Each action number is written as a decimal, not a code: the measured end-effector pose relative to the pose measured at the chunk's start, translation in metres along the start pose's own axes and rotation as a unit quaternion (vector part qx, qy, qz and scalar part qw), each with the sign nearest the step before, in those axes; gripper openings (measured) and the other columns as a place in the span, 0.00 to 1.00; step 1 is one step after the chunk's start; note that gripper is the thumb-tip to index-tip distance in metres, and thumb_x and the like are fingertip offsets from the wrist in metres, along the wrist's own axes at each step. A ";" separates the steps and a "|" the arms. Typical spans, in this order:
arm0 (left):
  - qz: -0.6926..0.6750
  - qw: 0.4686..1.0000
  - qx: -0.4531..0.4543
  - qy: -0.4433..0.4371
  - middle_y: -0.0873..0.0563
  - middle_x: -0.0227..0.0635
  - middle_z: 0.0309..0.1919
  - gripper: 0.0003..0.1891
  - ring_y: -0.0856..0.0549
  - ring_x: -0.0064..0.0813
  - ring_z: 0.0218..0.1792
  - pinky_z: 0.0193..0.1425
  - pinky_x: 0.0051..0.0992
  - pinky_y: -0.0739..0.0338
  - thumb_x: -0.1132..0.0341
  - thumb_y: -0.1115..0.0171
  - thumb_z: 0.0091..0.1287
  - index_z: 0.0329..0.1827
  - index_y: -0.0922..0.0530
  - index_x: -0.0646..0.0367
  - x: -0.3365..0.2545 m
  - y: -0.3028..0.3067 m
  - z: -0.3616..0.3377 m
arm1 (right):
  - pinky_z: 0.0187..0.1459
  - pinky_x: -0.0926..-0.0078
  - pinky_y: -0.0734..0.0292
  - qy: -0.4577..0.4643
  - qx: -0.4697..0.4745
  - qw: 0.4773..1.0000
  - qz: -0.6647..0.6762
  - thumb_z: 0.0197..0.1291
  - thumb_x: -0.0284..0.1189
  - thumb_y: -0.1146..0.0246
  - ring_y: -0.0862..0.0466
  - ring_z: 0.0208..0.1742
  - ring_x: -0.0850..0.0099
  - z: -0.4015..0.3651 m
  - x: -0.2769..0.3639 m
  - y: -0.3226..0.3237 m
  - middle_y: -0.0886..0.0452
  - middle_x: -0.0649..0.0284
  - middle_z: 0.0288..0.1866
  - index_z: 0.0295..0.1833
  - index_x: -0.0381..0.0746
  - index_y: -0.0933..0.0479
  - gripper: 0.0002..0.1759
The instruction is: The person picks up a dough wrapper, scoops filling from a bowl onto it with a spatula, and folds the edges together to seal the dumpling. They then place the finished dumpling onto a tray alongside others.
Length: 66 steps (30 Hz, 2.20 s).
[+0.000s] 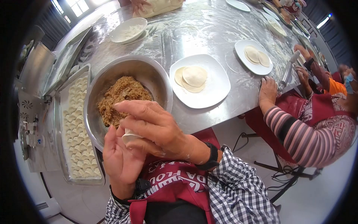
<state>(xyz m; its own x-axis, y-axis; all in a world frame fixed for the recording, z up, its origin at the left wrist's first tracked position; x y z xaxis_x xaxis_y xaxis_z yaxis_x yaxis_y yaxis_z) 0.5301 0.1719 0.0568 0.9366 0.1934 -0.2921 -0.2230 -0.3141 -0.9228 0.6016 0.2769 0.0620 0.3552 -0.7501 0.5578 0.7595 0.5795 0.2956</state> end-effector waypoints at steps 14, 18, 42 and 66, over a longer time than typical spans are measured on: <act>0.109 0.988 -0.025 -0.101 0.29 0.45 0.56 0.22 0.30 0.40 0.60 0.64 0.39 0.32 0.72 0.47 0.64 0.60 0.38 0.65 -0.039 0.027 -0.039 | 0.51 0.67 0.27 -0.050 0.082 0.995 0.035 0.50 0.25 0.37 0.23 0.52 0.55 -0.005 -0.005 0.005 0.25 0.46 0.52 0.48 0.30 0.26 0.18; 0.174 0.957 -0.124 -0.198 0.27 0.49 0.55 0.21 0.24 0.41 0.55 0.57 0.36 0.24 0.72 0.46 0.63 0.59 0.36 0.68 -0.083 0.060 -0.079 | 0.50 0.69 0.27 -0.067 0.089 0.994 0.008 0.49 0.21 0.39 0.21 0.49 0.59 -0.006 -0.010 0.013 0.23 0.48 0.49 0.45 0.31 0.25 0.15; 0.654 0.603 -0.364 -0.276 0.20 0.34 0.36 0.13 0.19 0.21 0.35 0.34 0.19 0.20 0.66 0.44 0.61 0.45 0.24 0.64 -0.391 0.100 -0.061 | 0.39 0.77 0.24 -0.173 0.020 0.983 -0.064 0.48 0.11 0.43 0.19 0.37 0.71 -0.029 -0.038 0.037 0.22 0.51 0.47 0.45 0.33 0.26 0.16; 0.847 0.399 -0.261 -0.235 0.15 0.41 0.33 0.12 0.16 0.35 0.33 0.40 0.28 0.24 0.74 0.44 0.52 0.39 0.19 0.62 -0.424 0.219 0.067 | 0.40 0.76 0.25 -0.203 0.038 0.970 -0.130 0.52 0.13 0.45 0.21 0.35 0.71 -0.022 -0.038 0.042 0.23 0.49 0.45 0.46 0.31 0.27 0.14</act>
<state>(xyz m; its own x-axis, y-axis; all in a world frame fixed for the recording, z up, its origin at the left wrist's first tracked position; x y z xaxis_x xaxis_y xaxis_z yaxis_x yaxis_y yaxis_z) 0.0661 0.0835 -0.0380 -0.6194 -0.5933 -0.5141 -0.2267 -0.4918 0.8407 0.6321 0.3231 0.0357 -0.0986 -0.6957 0.7115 0.7461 0.4214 0.5155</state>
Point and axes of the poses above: each hand's wrist, its own z-axis towards the middle knuckle, its own y-axis out of the back of the hand, x = y × z, the point moved 2 cm from there along z, towards the middle knuckle
